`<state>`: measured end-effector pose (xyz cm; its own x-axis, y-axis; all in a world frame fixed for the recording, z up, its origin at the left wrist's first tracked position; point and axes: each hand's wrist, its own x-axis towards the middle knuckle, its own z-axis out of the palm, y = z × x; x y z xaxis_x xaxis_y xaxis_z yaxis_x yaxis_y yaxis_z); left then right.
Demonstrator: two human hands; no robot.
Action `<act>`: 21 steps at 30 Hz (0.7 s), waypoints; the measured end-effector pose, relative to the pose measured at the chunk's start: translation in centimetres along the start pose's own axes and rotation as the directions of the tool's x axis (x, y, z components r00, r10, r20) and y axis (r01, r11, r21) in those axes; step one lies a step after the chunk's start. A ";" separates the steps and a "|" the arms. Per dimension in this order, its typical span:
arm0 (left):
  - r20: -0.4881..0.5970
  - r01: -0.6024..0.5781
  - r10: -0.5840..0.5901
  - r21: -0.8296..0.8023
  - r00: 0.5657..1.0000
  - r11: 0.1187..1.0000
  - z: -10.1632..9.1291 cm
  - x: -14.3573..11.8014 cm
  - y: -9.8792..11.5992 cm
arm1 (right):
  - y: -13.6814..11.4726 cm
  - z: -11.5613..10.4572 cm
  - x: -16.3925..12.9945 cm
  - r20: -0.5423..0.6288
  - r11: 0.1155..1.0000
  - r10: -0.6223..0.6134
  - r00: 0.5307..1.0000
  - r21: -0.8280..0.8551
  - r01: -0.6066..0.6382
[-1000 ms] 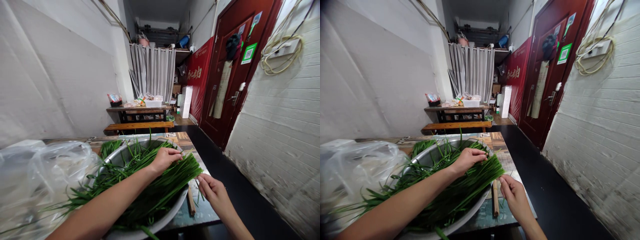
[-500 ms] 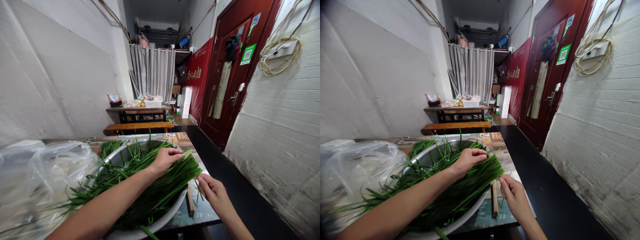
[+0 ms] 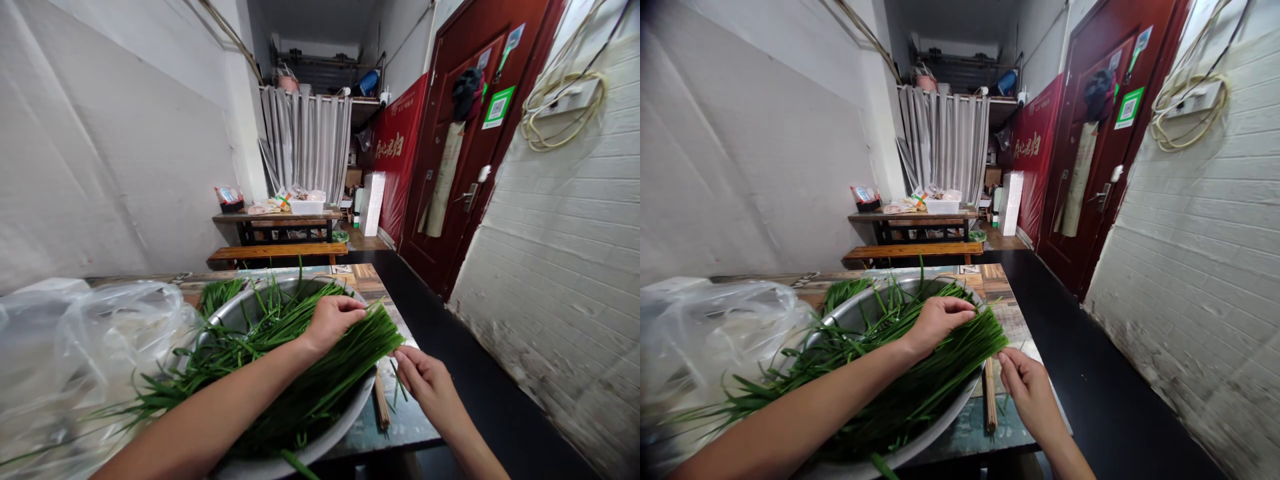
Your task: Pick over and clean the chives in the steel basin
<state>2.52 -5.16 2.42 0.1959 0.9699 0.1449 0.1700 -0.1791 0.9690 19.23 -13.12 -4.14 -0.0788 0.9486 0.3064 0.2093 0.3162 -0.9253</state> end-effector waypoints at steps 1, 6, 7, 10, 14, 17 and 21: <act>-0.006 0.006 -0.006 -0.006 1.000 1.000 0.0 -0.1 0.1 | 0.0 0.0 0.0 0.002 1.000 -0.001 1.000 -0.001 0.001; -0.019 0.049 -0.050 -0.032 0.999 0.998 0.3 -0.4 0.7 | 0.2 0.0 0.0 0.002 1.000 -0.004 1.000 -0.008 0.004; -0.016 0.053 -0.053 -0.035 0.998 0.998 0.3 -0.4 0.7 | 0.3 0.0 0.1 0.002 1.000 -0.004 1.000 -0.012 0.004; -0.009 0.035 -0.035 -0.027 0.999 0.999 0.3 -0.4 0.6 | 0.2 0.0 0.1 0.004 1.000 0.000 1.000 -0.025 0.000; -0.022 -0.067 0.069 0.080 0.997 0.995 0.1 -0.3 0.4 | 0.1 -0.1 -0.1 0.011 0.999 -0.006 1.000 -0.050 0.006; -0.040 -0.187 0.198 0.194 0.979 0.963 0.1 -0.6 0.1 | -0.1 -0.1 -0.2 0.007 0.999 -0.010 1.000 -0.054 0.010; -0.001 -0.322 0.340 0.322 0.940 0.890 0.6 -1.3 -0.6 | -0.1 0.2 -0.1 -0.013 1.000 -0.002 1.000 -0.021 0.002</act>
<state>2.69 -6.45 1.53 0.2406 0.8512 0.4665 0.3991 -0.5249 0.7518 19.01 -13.25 -4.12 -0.0666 0.9480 0.3112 0.2299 0.3181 -0.9198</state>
